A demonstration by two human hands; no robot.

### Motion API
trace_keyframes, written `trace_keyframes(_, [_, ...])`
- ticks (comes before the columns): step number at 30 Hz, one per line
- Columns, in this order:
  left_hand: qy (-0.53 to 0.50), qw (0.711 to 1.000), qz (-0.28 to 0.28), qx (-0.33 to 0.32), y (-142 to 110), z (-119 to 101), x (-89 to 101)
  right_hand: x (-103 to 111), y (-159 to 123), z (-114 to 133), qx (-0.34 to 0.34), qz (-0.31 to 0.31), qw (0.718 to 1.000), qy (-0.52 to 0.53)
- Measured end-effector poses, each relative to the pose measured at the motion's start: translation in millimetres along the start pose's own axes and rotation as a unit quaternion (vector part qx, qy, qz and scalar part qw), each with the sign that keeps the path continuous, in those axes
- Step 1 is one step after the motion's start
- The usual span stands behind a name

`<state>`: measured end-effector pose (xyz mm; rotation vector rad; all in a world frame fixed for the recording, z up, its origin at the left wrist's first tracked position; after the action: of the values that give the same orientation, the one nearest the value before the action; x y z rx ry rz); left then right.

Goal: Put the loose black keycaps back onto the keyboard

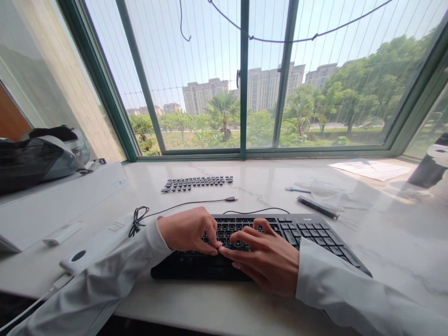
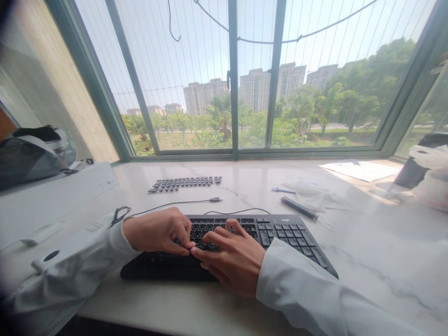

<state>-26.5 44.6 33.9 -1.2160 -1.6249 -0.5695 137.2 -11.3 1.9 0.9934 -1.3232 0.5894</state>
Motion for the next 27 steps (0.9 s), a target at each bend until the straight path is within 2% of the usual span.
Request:
trace_keyframes(3, [0.008,1.000,0.000,-0.003,0.9,-3.8,0.3,-0.6,0.8,0.7,-0.008,-0.003,1.000,-0.004])
trace_keyframes(9, [0.013,0.998,-0.055,0.025,2.7,-3.1,-0.7,2.6,0.5,1.2,0.004,-0.001,1.000,-0.005])
trace_keyframes(14, [0.011,0.996,-0.080,0.026,-0.5,-0.9,-2.9,1.4,0.4,1.3,-0.017,0.000,1.000,-0.016])
trace_keyframes(20, [0.010,0.997,-0.064,0.041,-1.7,1.2,-5.4,0.4,-0.4,1.2,-0.016,-0.011,1.000,0.001])
trace_keyframes(27, [0.042,0.995,-0.078,0.044,-0.6,-1.8,-6.4,1.1,-0.8,-0.3,-0.007,-0.002,1.000,-0.001])
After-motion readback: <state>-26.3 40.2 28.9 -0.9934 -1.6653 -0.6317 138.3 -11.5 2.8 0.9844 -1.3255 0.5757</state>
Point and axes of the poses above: each hand's wrist, its own y-axis towards the middle knuckle, its own x-axis out of the back of the hand, z = x × y, the point moved 4 cm from there along y, towards the middle knuckle, and after that the axes turned 9 degrees about z, right-handed, at the moved point
